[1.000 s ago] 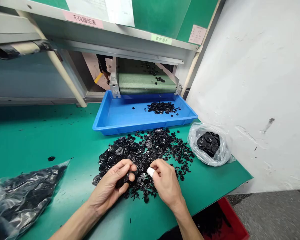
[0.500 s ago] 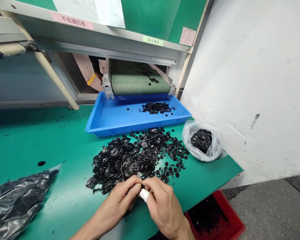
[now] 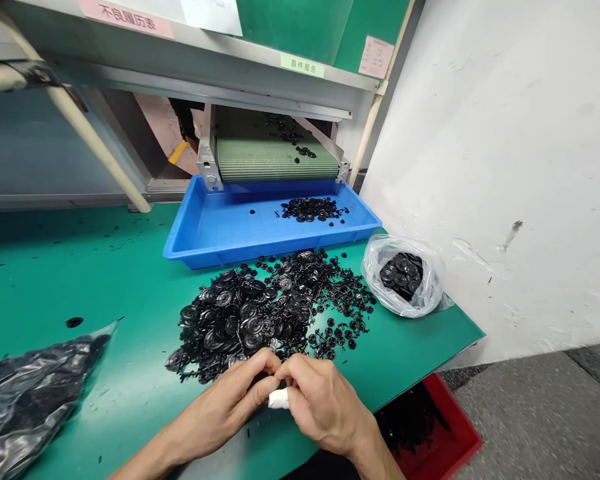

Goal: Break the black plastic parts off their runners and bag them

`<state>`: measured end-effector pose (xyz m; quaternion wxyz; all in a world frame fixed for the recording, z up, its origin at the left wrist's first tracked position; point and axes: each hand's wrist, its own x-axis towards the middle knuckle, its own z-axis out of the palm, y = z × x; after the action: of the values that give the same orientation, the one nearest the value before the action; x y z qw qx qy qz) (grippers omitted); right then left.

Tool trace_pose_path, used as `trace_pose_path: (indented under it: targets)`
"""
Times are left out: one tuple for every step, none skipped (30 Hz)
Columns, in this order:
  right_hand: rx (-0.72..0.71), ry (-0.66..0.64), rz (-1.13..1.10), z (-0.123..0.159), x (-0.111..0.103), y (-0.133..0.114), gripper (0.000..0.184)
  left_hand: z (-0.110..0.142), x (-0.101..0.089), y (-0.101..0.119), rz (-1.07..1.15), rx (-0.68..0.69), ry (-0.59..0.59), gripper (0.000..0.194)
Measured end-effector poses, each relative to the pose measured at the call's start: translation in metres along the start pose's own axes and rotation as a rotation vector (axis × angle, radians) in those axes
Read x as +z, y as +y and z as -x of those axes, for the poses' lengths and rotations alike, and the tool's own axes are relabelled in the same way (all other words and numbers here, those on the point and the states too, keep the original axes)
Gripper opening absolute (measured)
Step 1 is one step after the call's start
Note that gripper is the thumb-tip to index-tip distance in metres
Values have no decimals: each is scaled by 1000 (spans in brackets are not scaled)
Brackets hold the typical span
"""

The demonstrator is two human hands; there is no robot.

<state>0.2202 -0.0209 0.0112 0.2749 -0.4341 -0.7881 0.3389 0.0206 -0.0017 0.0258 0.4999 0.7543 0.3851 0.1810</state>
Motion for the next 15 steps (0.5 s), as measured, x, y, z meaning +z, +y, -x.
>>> trace_pose_path:
  targets:
    - [-3, 25, -5, 1, 2, 1, 20, 0, 0, 0, 13, -7, 11, 25]
    - [-3, 52, -13, 1, 5, 1, 19, -1, 0, 1, 34, -14, 21, 25]
    - [-6, 78, -24, 1, 7, 1, 19, -1, 0, 2, 64, -18, 33, 25]
    - [-9, 99, -39, 0, 10, 1, 17, -2, 1, 2, 105, -22, 45, 26]
    - [-8, 113, -62, -1, 12, 0, 15, -2, 1, 3, 159, -31, 49, 27]
    - [0, 122, -97, -3, 13, 0, 14, -3, 2, 2, 228, -45, 47, 28]
    - [20, 126, -140, -6, 13, 0, 14, -4, 2, 2, 313, -61, 43, 29]
    - [47, 127, -186, -9, 12, 0, 17, -5, 4, 1, 406, -75, 42, 29]
    - [72, 119, -219, -13, 9, 0, 21, -6, 5, 0, 497, -87, 48, 29]
    - [89, 114, -221, -17, 5, 1, 25, -8, 6, -1, 576, -99, 64, 28]
    - [92, 117, -180, -21, 0, 2, 26, -10, 8, -3, 639, -110, 92, 27]
    - [78, 128, -101, -26, -4, 3, 28, -12, 9, -4, 691, -124, 130, 27]
    - [58, 148, 3, -30, -9, 4, 30, -13, 10, -5, 745, -143, 170, 28]
    - [42, 173, 119, -35, -13, 5, 32, -15, 10, -6, 809, -168, 210, 28]
    - [37, 188, 229, -39, -16, 6, 34, -17, 9, -7, 884, -192, 245, 29]
